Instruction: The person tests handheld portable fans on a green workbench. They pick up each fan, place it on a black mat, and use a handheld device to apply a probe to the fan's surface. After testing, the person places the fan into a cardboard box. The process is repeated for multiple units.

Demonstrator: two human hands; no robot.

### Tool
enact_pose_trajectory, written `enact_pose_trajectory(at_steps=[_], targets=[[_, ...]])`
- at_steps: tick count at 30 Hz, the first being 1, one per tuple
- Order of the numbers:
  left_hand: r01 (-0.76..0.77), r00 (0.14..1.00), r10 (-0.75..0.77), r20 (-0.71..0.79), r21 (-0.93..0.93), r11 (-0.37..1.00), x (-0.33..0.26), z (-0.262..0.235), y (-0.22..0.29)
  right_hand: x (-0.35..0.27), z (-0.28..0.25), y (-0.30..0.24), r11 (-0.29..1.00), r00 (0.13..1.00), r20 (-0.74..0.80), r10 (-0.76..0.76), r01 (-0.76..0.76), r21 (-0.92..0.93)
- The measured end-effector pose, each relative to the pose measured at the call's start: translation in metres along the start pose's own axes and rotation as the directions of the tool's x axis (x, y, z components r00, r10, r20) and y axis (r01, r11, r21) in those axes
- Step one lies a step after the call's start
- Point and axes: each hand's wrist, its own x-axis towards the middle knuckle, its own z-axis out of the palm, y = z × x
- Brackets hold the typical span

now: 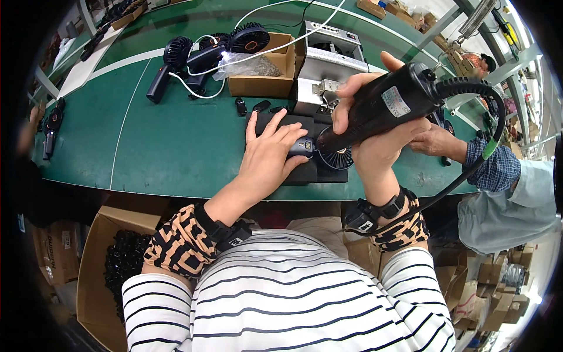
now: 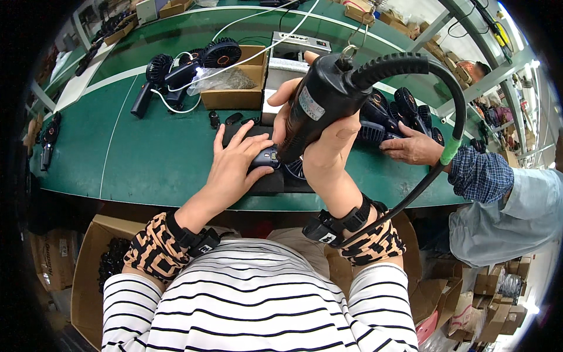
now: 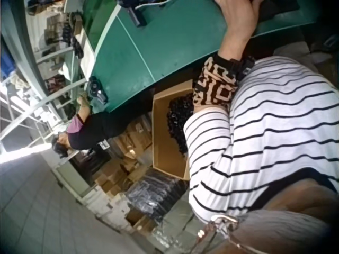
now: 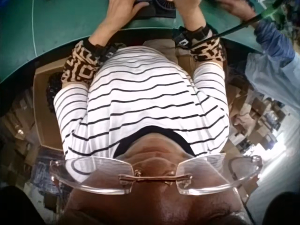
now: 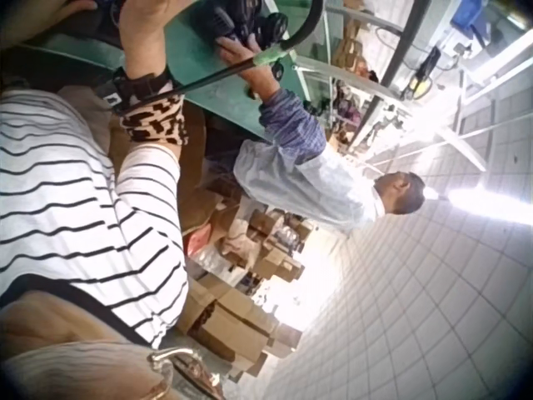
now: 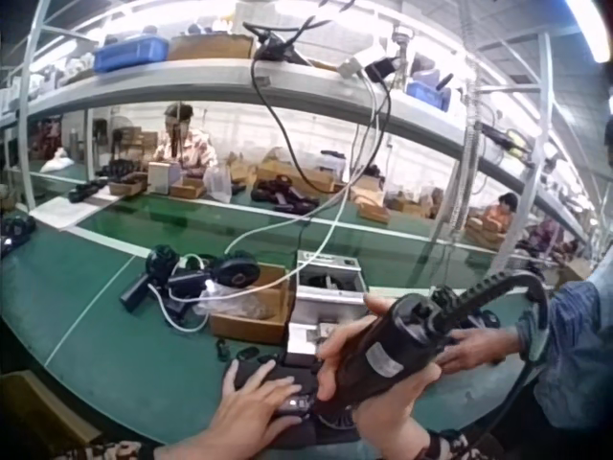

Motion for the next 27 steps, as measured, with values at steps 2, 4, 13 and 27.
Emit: enact_pose_trajectory(at_steps=[2, 4, 13, 27], targets=[[-0.004, 1.0, 0.004, -0.016, -0.011, 1.0, 0.0, 0.0, -0.001, -0.004, 0.002, 0.003, 1.0, 1.0, -0.011, 0.002, -0.002, -0.004], [-0.006, 1.0, 0.006, -0.017, -0.017, 1.0, 0.0, -0.001, -0.001, -0.007, 0.001, 0.007, 1.0, 1.0, -0.027, 0.01, -0.01, 0.005], [0.009, 0.999, -0.01, 0.034, 0.022, 1.0, -0.001, 0.002, -0.001, -0.016, -0.004, 0.012, 0.993, 0.994, -0.059, 0.088, -0.084, 0.078], [-0.087, 0.995, 0.082, 0.061, 0.084, 0.993, 0.002, 0.004, -0.004, -0.032, -0.003, 0.017, 0.974, 0.979, 0.118, -0.165, 0.142, 0.177]])
